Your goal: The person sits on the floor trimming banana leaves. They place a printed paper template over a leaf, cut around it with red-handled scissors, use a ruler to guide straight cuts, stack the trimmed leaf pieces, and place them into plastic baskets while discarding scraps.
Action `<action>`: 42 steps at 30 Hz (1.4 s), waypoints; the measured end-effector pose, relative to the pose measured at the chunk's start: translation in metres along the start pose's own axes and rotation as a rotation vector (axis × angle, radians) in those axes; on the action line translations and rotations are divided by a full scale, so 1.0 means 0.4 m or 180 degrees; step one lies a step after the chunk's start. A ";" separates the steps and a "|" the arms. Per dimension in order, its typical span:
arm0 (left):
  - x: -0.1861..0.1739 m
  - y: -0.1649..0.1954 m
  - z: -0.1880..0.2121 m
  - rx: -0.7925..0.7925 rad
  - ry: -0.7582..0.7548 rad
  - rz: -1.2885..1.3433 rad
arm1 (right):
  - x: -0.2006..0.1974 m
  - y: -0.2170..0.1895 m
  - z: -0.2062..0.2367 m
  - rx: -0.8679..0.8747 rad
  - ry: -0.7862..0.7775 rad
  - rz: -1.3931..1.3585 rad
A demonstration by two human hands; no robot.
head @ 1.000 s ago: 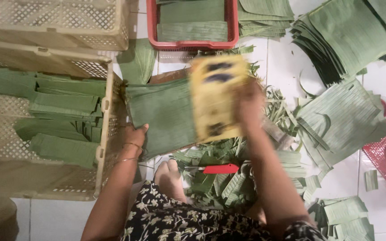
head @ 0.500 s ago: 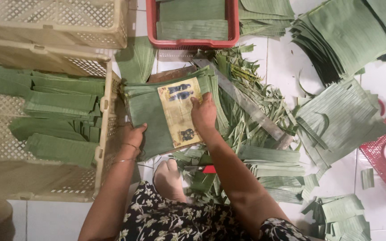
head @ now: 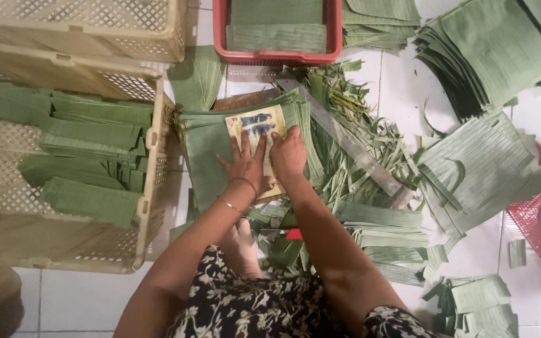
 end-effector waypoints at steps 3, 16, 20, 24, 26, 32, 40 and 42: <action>-0.014 0.007 0.000 -0.0124 -0.0098 0.0109 | -0.017 -0.015 -0.009 -0.0128 -0.0130 0.0135; -0.014 -0.001 -0.017 -0.0232 -0.0193 -0.0041 | -0.249 0.211 -0.176 -0.0104 -0.0322 0.1601; -0.020 0.002 -0.015 -0.0234 -0.0223 -0.0042 | -0.260 0.433 -0.179 0.0038 -0.0903 0.2162; -0.024 0.003 -0.017 -0.0192 -0.0137 -0.0007 | -0.239 0.510 -0.141 -0.0477 -0.0416 0.2030; -0.019 0.002 -0.018 -0.0199 -0.0150 -0.0013 | -0.233 0.516 -0.128 -0.0689 -0.0148 0.1973; -0.010 0.001 -0.031 -0.0125 -0.0038 -0.0061 | -0.209 0.492 -0.090 -0.0644 -0.0336 0.1467; 0.007 -0.012 -0.043 -0.0169 -0.0156 -0.0111 | -0.356 0.429 -0.121 -0.0654 0.0768 0.3199; 0.004 -0.010 -0.043 -0.0155 -0.0188 -0.0115 | -0.371 0.398 -0.063 -0.1328 0.1050 0.3356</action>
Point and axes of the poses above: each hand's wrist, its own z-axis away from the middle knuckle, its own x-axis out of the palm, y = z × x, the point moved 7 cm from there along -z, towards the middle knuckle, and after that the axes turned 13 degrees about z, right-handed, at the moved point
